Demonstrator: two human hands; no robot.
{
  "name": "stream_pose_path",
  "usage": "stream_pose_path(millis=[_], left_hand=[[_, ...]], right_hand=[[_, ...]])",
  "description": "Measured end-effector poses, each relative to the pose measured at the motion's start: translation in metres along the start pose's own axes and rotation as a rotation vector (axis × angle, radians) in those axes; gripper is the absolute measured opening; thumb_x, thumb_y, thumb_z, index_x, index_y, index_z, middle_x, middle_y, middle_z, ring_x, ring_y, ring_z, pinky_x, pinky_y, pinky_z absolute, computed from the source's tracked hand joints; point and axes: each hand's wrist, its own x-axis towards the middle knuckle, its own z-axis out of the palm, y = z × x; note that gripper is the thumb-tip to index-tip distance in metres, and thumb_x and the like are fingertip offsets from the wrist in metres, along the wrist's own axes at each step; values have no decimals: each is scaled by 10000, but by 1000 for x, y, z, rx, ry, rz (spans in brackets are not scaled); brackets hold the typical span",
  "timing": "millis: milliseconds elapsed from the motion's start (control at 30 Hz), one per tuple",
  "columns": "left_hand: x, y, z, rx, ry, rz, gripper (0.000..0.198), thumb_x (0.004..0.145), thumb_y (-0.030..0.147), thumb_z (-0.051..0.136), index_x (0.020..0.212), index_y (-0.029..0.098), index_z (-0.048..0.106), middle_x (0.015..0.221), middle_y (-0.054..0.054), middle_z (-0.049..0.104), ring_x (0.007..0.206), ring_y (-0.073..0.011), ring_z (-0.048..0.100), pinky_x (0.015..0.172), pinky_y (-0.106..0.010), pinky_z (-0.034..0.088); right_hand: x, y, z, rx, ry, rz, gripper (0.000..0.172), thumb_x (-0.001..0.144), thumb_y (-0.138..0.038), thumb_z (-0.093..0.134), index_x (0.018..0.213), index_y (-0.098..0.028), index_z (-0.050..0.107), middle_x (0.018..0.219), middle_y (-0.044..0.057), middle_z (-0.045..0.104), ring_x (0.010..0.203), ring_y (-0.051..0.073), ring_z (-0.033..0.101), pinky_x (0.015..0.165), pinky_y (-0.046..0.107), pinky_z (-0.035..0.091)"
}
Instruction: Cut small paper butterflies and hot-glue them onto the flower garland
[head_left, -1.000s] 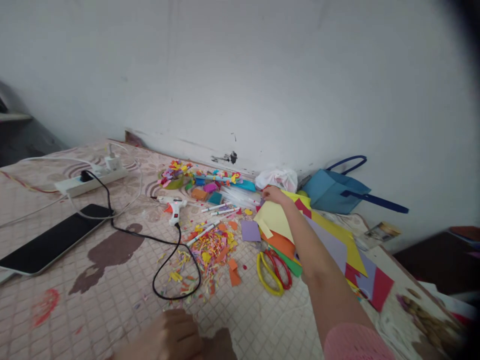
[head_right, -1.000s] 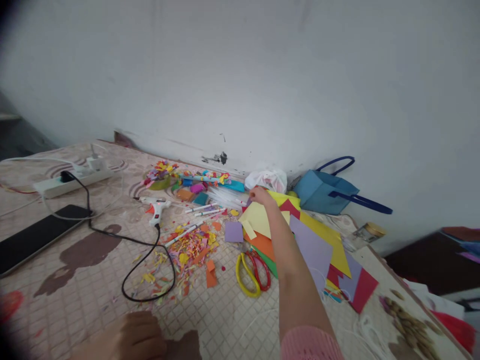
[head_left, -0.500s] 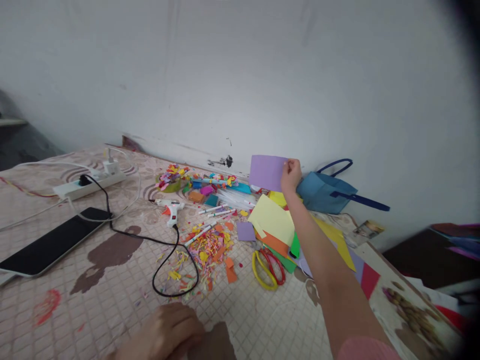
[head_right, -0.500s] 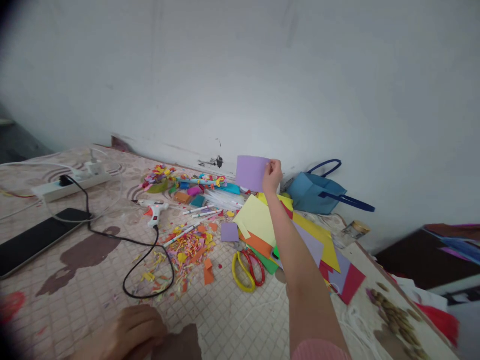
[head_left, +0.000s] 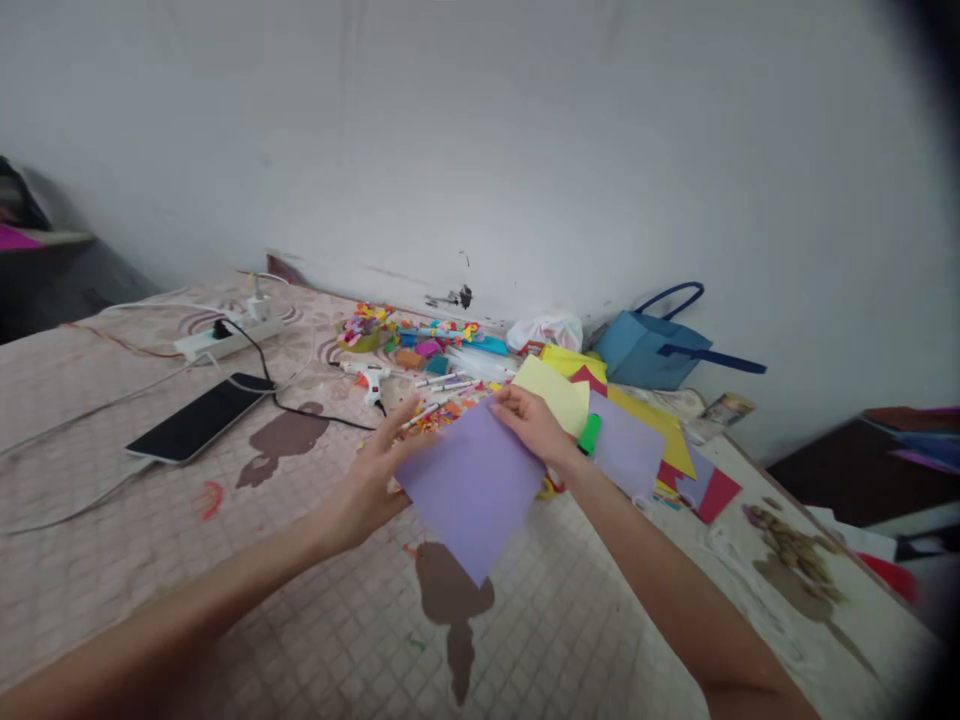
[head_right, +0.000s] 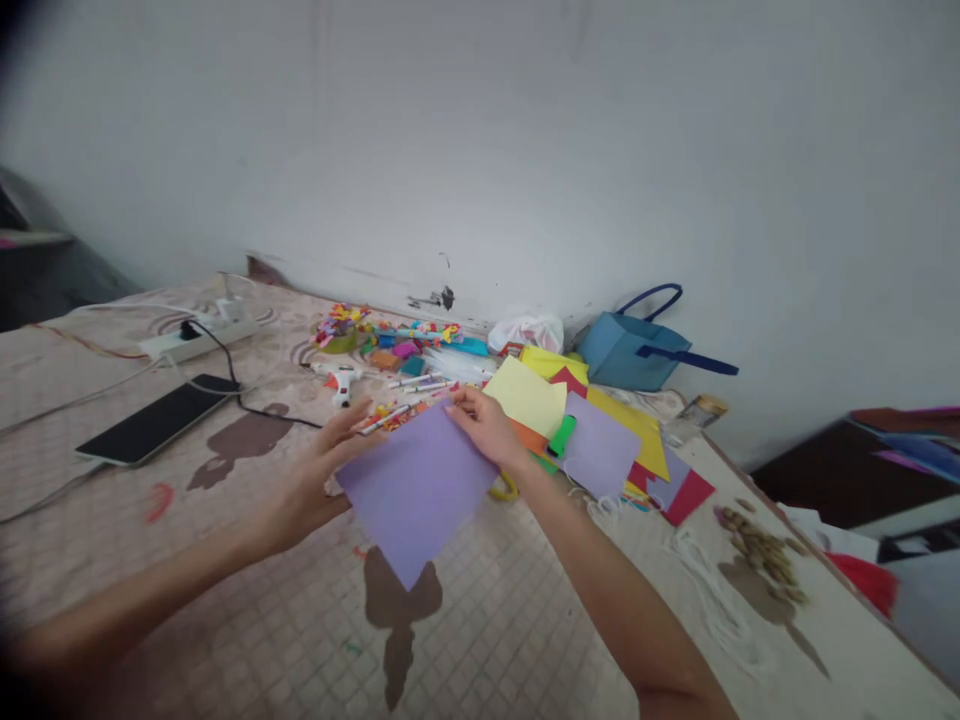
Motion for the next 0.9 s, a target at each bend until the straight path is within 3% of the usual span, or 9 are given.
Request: stream_pose_path(millis=[33, 100, 200, 367, 500, 633, 733, 833, 900], left_hand=[[-2, 3, -2, 41, -61, 121, 347, 837, 113, 544, 1162, 236, 539, 1463, -99, 314, 1331, -278, 307, 1040, -483, 336], [-11, 8, -5, 129, -145, 289, 275, 846, 65, 497, 1055, 216, 592, 1330, -78, 506, 1287, -256, 377, 1047, -485, 322], [-34, 17, -10, 246, -193, 386, 292, 867, 67, 463, 1101, 199, 576, 1207, -69, 613, 1213, -240, 460, 1046, -491, 316], [-79, 33, -3, 279, -284, 369, 339, 895, 102, 437, 1216, 178, 518, 1174, -86, 633, 1201, -239, 474, 1047, -496, 322], [-103, 44, 6, 178, -417, 305, 511, 831, 19, 401, 1317, 171, 431, 1306, -121, 538, 1237, -240, 448, 1035, -478, 353], [-110, 49, 6, 58, -475, 295, 421, 850, 43, 421, 1241, 178, 501, 1256, -113, 583, 1210, -213, 485, 1036, -430, 370], [-111, 49, 5, 21, -506, 318, 301, 880, 73, 430, 1129, 166, 571, 1169, -101, 642, 1144, -204, 541, 1019, -411, 389], [-112, 49, 8, 23, -498, 296, 276, 883, 79, 436, 1102, 155, 587, 1166, -100, 643, 1142, -209, 537, 989, -397, 417], [-114, 50, 10, 4, -482, 275, 279, 884, 84, 441, 1105, 163, 592, 1161, -92, 645, 1145, -203, 532, 978, -385, 427]], right_hand=[[-10, 0, 7, 20, -54, 19, 254, 796, -444, 579, 866, -203, 542, 709, -14, 596, 618, 133, 552, 567, 239, 428], [-30, 3, 16, 56, -137, 63, 274, 811, -451, 567, 923, -202, 546, 703, -19, 586, 588, 122, 540, 533, 226, 418], [-60, 11, 21, 102, -225, 128, 333, 840, -463, 531, 1050, -204, 529, 661, -34, 545, 520, 105, 503, 462, 202, 386], [-106, 25, 27, 120, -287, 159, 380, 805, -421, 600, 1099, -194, 521, 616, -65, 438, 508, 92, 460, 450, 189, 367], [-122, 31, 40, 67, -288, 132, 287, 791, -370, 624, 1014, -192, 586, 639, -56, 448, 540, 90, 445, 489, 198, 357], [-121, 34, 50, -13, -240, 101, 214, 781, -317, 636, 960, -201, 629, 689, -29, 540, 614, 119, 503, 575, 236, 403], [-126, 28, 50, -67, -110, 89, 242, 807, -290, 599, 1034, -208, 603, 874, 27, 596, 782, 169, 557, 710, 306, 447], [-147, 9, 48, -178, 56, -9, 262, 833, -291, 573, 1086, -225, 574, 1085, 78, 575, 995, 219, 533, 875, 397, 421], [-170, -7, 50, -231, -5, -109, 274, 870, -323, 535, 1132, -243, 555, 1099, 83, 587, 1034, 224, 533, 914, 418, 419]])
